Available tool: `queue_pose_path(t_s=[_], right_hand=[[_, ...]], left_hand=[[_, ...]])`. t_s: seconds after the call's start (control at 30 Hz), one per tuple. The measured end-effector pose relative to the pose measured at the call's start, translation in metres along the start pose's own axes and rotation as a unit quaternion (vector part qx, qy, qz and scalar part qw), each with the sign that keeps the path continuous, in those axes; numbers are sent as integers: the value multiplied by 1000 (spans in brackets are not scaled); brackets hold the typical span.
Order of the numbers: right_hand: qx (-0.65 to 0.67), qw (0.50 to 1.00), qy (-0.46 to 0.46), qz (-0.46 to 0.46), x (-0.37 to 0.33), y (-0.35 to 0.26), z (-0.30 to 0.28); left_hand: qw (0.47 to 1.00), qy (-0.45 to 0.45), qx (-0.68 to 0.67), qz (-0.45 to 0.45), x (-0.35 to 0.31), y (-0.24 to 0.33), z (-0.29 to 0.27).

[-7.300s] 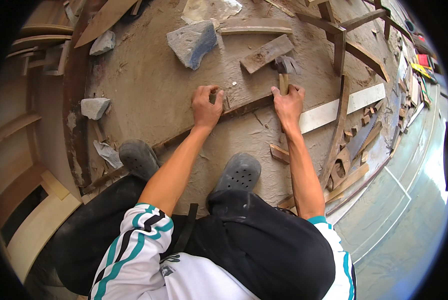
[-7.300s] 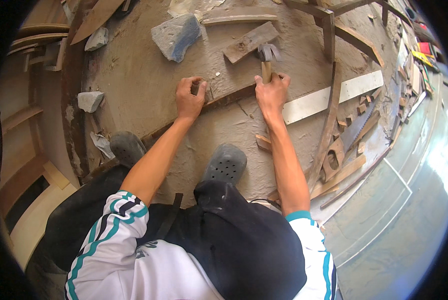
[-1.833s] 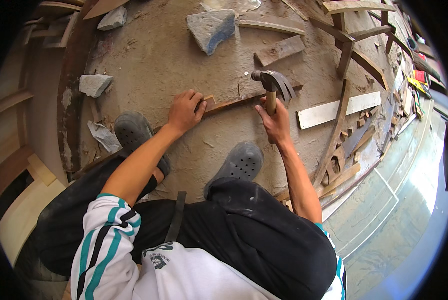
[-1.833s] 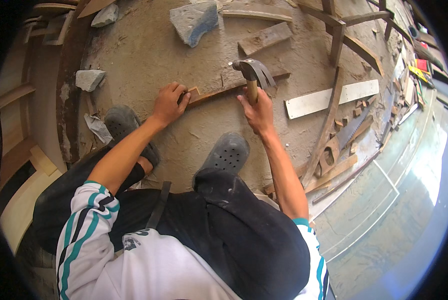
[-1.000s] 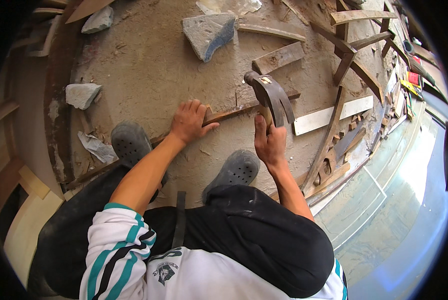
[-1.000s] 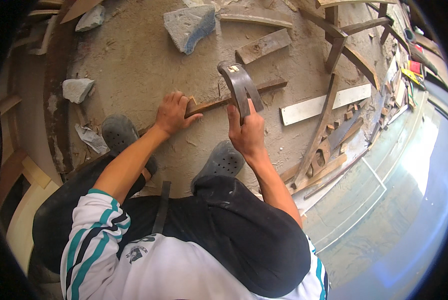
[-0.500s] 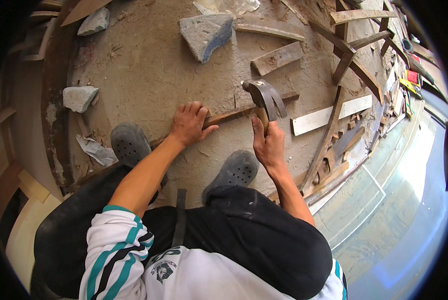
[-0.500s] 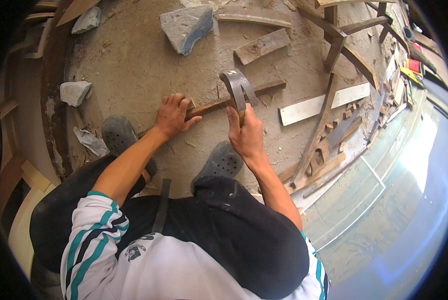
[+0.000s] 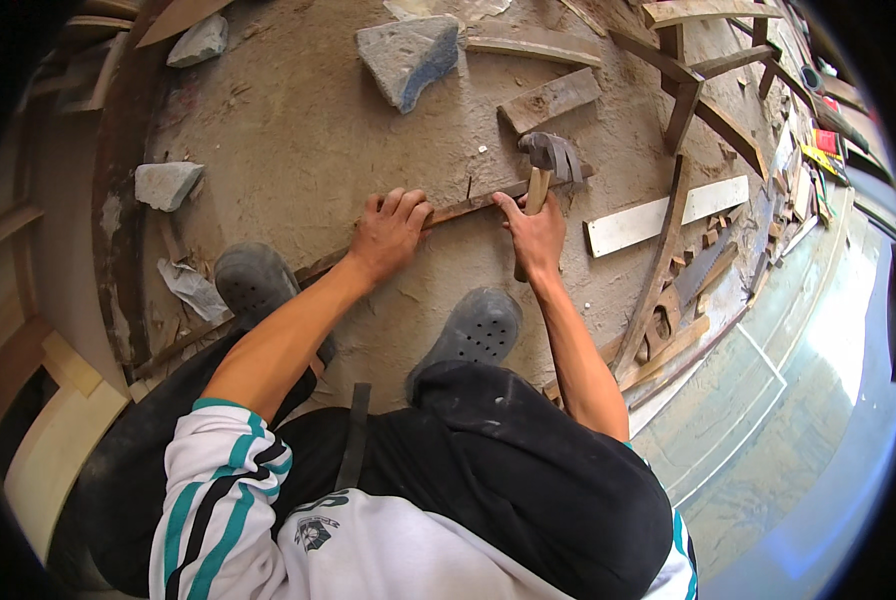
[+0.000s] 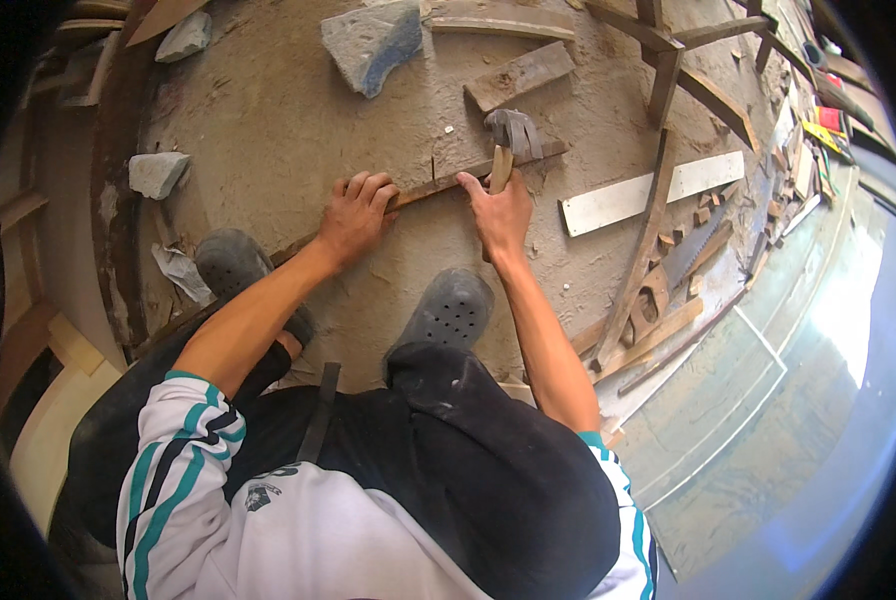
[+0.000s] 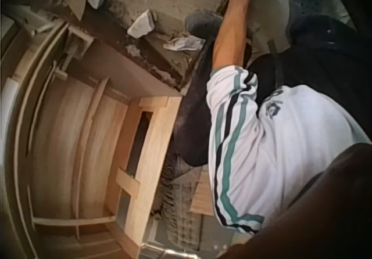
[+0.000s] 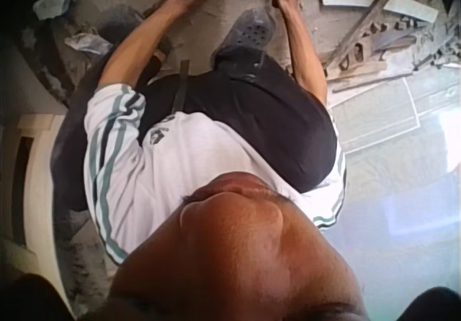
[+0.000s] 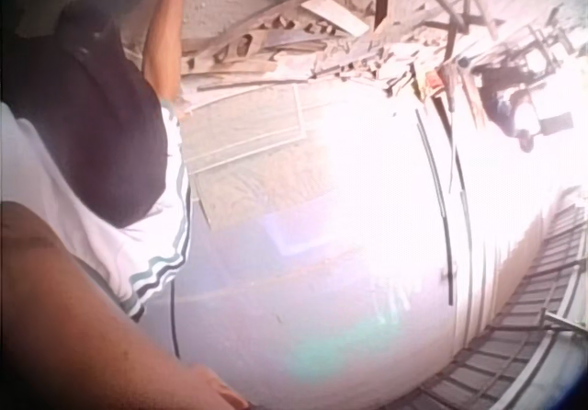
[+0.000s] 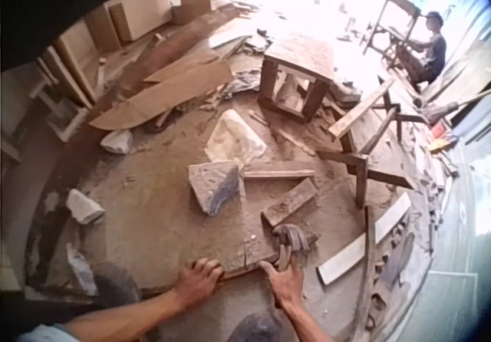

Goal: The person hammers a nail into a small wooden piece while sitting on the floor. They then pick up a long wooden stick and break it into smaller pieces by hand.

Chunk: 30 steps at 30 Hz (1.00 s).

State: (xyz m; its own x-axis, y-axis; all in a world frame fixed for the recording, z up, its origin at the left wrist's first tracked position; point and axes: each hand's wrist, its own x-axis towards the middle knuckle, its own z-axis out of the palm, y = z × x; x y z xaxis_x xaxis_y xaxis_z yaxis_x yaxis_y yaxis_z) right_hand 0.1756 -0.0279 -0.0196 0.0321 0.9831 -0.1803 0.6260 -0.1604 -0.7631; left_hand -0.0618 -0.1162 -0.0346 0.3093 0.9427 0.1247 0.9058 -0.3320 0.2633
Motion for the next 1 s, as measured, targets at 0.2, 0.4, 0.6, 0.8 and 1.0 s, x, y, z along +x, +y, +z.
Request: queue_pose_path(t_s=[0.2, 0.4, 0.6, 0.8, 1.0], right_hand=[[40, 995, -65, 66, -6, -16, -13], [-11, 993, -93, -72, -46, -42, -39], [-76, 975, -163, -129, -55, -22, -32], [17, 965, -113, -237, -61, -58, -52], [-45, 979, -177, -89, -41, -47, -38]], left_hand=[[998, -5, -60, -8, 4, -6, -9], [988, 42, -109, -101, 3, -4, -8], [984, 55, -77, -149, 9, -1, -12], [987, 68, -58, -133, 8, -3, -14], [985, 41, -74, -149, 13, -2, -6]])
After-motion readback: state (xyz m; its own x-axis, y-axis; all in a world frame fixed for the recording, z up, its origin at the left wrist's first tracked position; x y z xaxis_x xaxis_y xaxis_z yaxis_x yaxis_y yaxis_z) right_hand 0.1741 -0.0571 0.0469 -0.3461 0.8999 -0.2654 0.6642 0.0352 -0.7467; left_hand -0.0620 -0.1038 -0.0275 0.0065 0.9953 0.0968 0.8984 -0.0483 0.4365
